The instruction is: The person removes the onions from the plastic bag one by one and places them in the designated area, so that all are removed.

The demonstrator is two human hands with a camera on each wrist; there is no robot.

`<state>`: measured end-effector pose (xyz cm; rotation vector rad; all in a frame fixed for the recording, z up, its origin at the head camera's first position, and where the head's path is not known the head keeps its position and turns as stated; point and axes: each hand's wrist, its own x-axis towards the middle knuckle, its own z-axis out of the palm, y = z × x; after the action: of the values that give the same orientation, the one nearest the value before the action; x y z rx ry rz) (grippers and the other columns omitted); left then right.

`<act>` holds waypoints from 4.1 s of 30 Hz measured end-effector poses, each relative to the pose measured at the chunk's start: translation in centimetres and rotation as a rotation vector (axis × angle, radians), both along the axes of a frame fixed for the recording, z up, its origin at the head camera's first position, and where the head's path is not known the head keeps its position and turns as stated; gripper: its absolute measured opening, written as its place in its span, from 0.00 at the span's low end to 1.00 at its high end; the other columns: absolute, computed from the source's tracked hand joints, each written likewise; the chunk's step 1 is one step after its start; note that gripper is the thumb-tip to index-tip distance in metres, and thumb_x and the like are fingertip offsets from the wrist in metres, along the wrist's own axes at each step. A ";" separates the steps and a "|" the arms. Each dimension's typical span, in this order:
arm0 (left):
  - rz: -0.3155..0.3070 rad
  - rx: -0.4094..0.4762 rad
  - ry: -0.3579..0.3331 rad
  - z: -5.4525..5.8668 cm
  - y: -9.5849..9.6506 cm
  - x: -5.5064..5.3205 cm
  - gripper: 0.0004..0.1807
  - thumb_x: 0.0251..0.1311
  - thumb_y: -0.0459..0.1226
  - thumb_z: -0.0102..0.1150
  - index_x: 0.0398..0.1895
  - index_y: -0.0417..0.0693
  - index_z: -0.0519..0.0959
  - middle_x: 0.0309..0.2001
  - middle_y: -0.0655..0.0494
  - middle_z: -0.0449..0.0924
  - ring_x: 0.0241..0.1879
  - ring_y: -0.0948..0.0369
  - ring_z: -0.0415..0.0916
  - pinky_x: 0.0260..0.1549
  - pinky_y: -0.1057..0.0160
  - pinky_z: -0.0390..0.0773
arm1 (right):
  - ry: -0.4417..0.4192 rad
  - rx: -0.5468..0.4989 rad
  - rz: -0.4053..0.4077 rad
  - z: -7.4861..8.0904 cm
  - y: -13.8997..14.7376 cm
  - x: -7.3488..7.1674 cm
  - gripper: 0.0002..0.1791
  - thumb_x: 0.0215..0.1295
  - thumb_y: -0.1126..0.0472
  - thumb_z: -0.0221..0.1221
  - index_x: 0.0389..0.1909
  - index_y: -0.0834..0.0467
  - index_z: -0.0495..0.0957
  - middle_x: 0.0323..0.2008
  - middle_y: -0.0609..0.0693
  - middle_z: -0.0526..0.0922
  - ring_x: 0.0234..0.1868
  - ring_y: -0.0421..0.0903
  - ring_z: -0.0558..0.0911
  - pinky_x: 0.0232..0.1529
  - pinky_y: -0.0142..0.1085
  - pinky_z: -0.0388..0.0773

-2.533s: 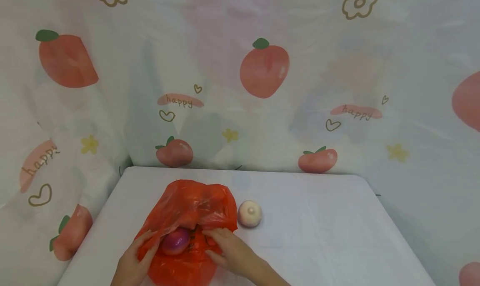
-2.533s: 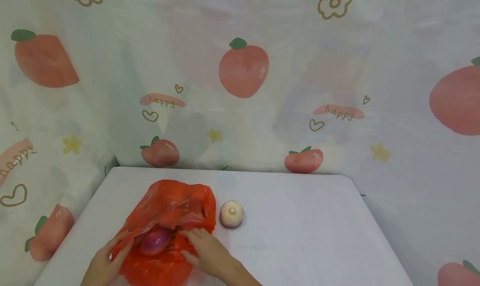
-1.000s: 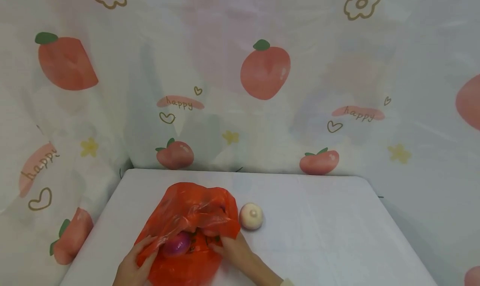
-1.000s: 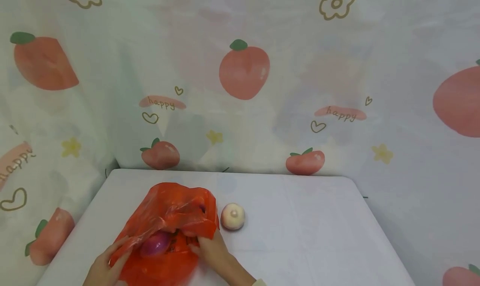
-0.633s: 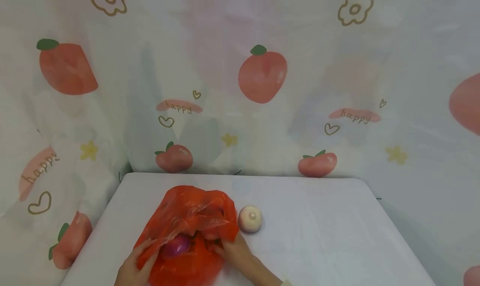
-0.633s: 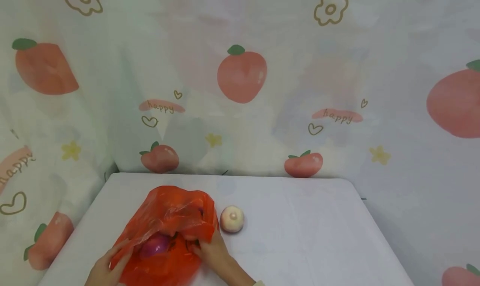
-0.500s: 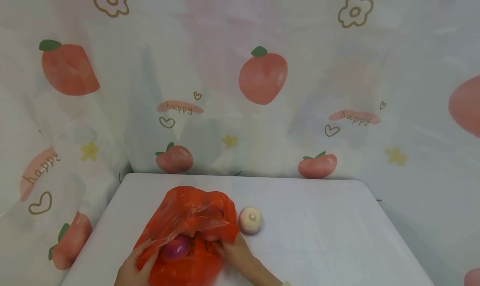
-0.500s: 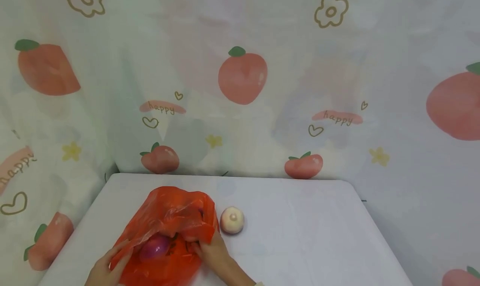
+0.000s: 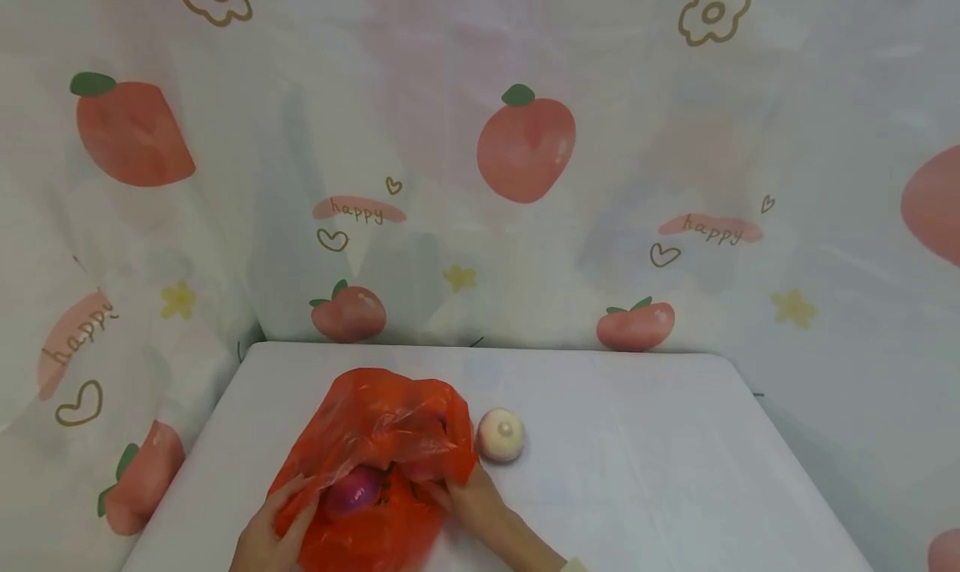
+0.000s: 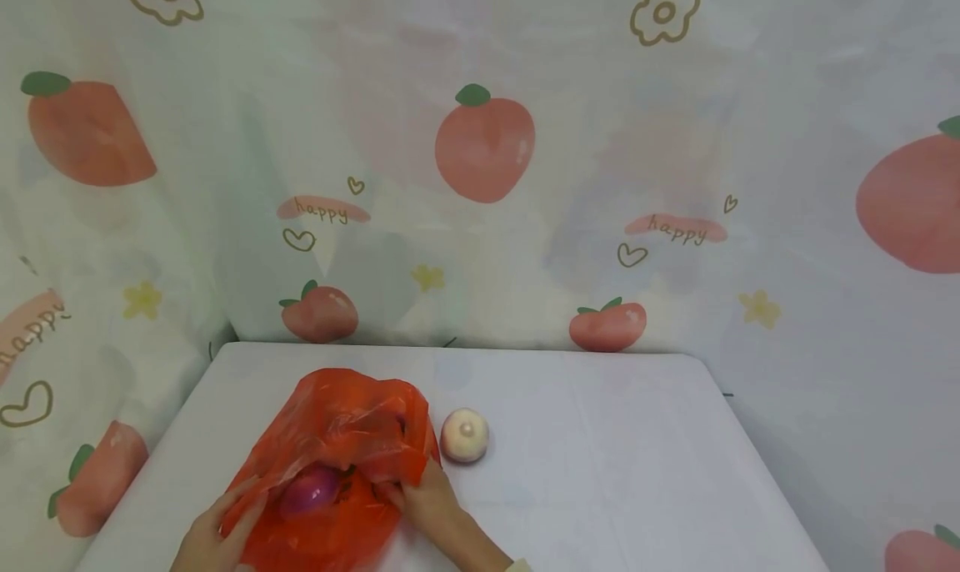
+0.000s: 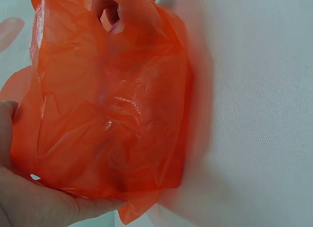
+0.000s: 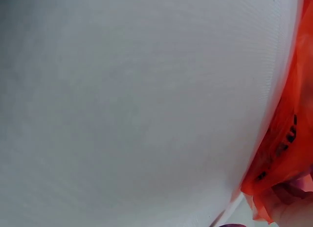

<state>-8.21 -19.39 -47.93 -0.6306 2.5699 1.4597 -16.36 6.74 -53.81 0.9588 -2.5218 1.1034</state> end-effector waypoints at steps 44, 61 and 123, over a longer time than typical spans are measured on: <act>-0.018 0.031 0.024 -0.1 0.4 0.3 0.30 0.65 0.48 0.54 0.64 0.42 0.65 0.62 0.34 0.64 0.47 0.43 0.72 0.42 0.44 0.76 | -0.140 0.103 -0.029 4.0 5.7 4.3 0.37 0.58 0.46 0.63 0.64 0.59 0.63 0.61 0.51 0.63 0.59 0.49 0.68 0.56 0.45 0.71; -0.037 0.019 0.004 -0.2 -0.1 0.0 0.33 0.65 0.52 0.52 0.65 0.39 0.64 0.61 0.33 0.65 0.47 0.44 0.71 0.42 0.45 0.77 | -0.152 0.085 -0.193 3.2 10.4 3.5 0.40 0.48 0.59 0.72 0.63 0.60 0.66 0.57 0.52 0.65 0.57 0.50 0.71 0.54 0.46 0.71; 0.001 0.041 -0.009 -0.1 0.3 0.0 0.30 0.64 0.49 0.54 0.66 0.46 0.63 0.64 0.38 0.62 0.51 0.43 0.68 0.46 0.44 0.72 | -0.839 -0.291 -0.603 -0.4 16.6 -3.1 0.43 0.69 0.36 0.41 0.57 0.77 0.64 0.29 0.54 0.81 0.28 0.47 0.83 0.31 0.37 0.82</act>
<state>-8.16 -19.05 -48.05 -0.6323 2.5264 1.5015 -19.41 23.38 -54.19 -0.4410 -2.7595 1.8066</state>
